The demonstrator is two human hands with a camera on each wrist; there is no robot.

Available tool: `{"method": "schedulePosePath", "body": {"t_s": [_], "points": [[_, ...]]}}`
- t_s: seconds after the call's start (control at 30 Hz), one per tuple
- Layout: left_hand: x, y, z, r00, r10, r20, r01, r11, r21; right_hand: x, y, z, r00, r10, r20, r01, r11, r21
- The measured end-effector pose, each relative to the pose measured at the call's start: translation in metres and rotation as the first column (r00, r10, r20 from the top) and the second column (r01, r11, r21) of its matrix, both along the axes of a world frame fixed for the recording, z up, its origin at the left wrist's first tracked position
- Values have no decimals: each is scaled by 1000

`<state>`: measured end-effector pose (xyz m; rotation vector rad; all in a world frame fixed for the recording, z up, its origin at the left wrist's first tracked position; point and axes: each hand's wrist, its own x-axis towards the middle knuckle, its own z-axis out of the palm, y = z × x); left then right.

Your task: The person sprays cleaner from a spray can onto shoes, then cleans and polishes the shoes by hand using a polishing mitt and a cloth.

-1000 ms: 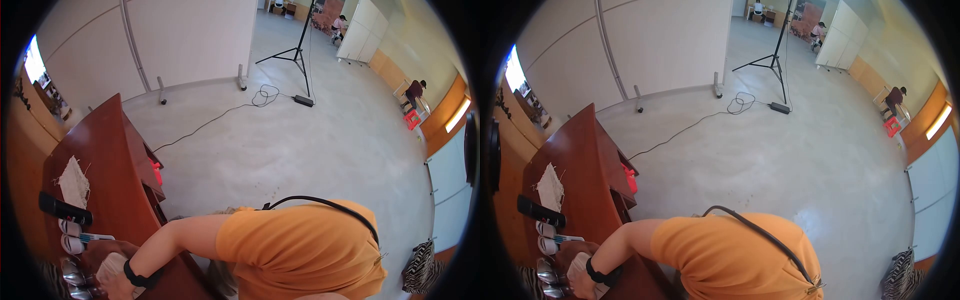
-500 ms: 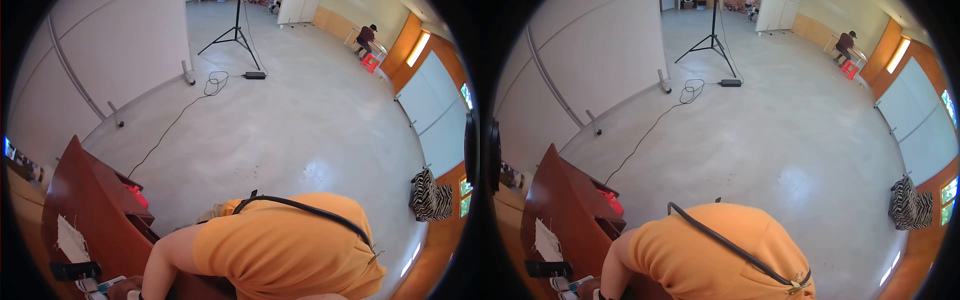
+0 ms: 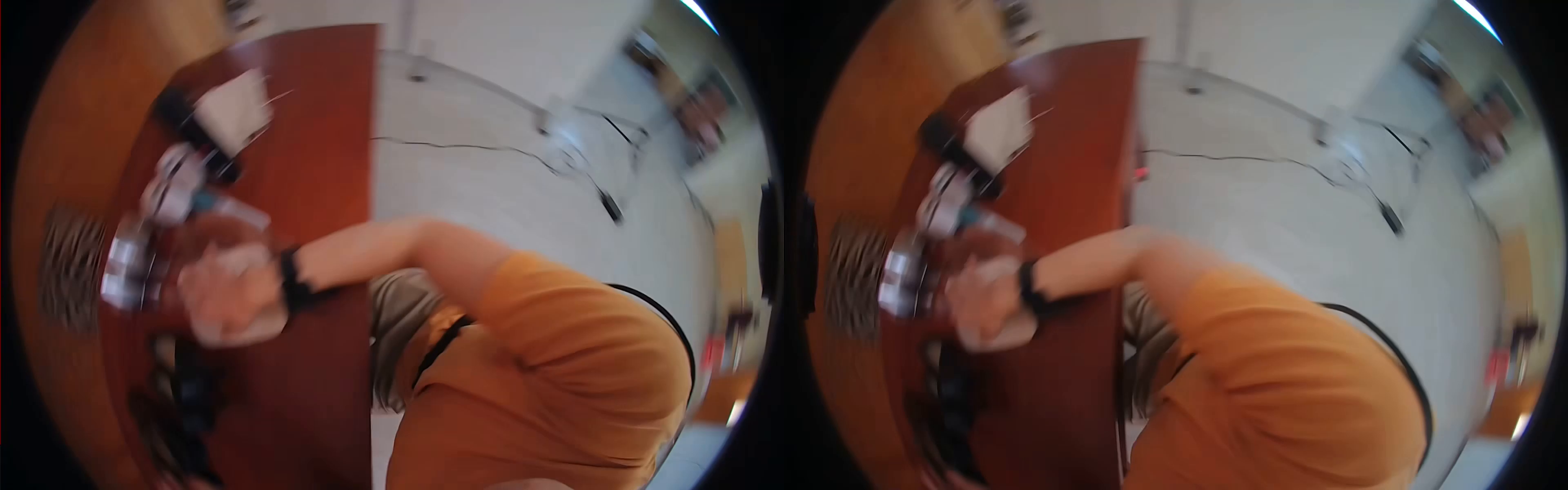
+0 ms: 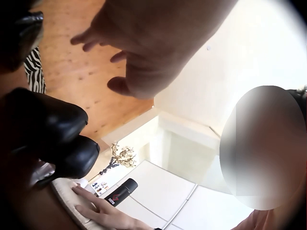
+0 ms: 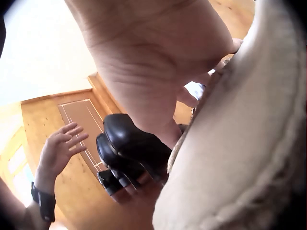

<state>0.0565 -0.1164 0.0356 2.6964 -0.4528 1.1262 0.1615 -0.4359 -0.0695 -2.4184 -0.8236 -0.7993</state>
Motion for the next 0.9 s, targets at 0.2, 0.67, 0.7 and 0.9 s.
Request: {"method": "schedulePosePath", "body": {"t_s": [0.2, 0.67, 0.7, 0.9], "points": [[-13, -18, -17, 955, -148, -258, -10, 850, -527, -43, -19, 31, 962, -74, -262, -19, 941, -336], [-16, -33, -21, 829, -50, -556, -97, 968, -233, -21, -5, 70, 952, -67, -299, 72, 997, 3], [-16, -37, -20, 831, -43, -554, -104, 967, -231, -16, -3, 68, 953, -59, -296, 64, 998, 4], [-23, -41, -11, 731, 36, -682, -150, 983, -110, -17, 9, 38, 985, -70, -157, 38, 979, -200]]}}
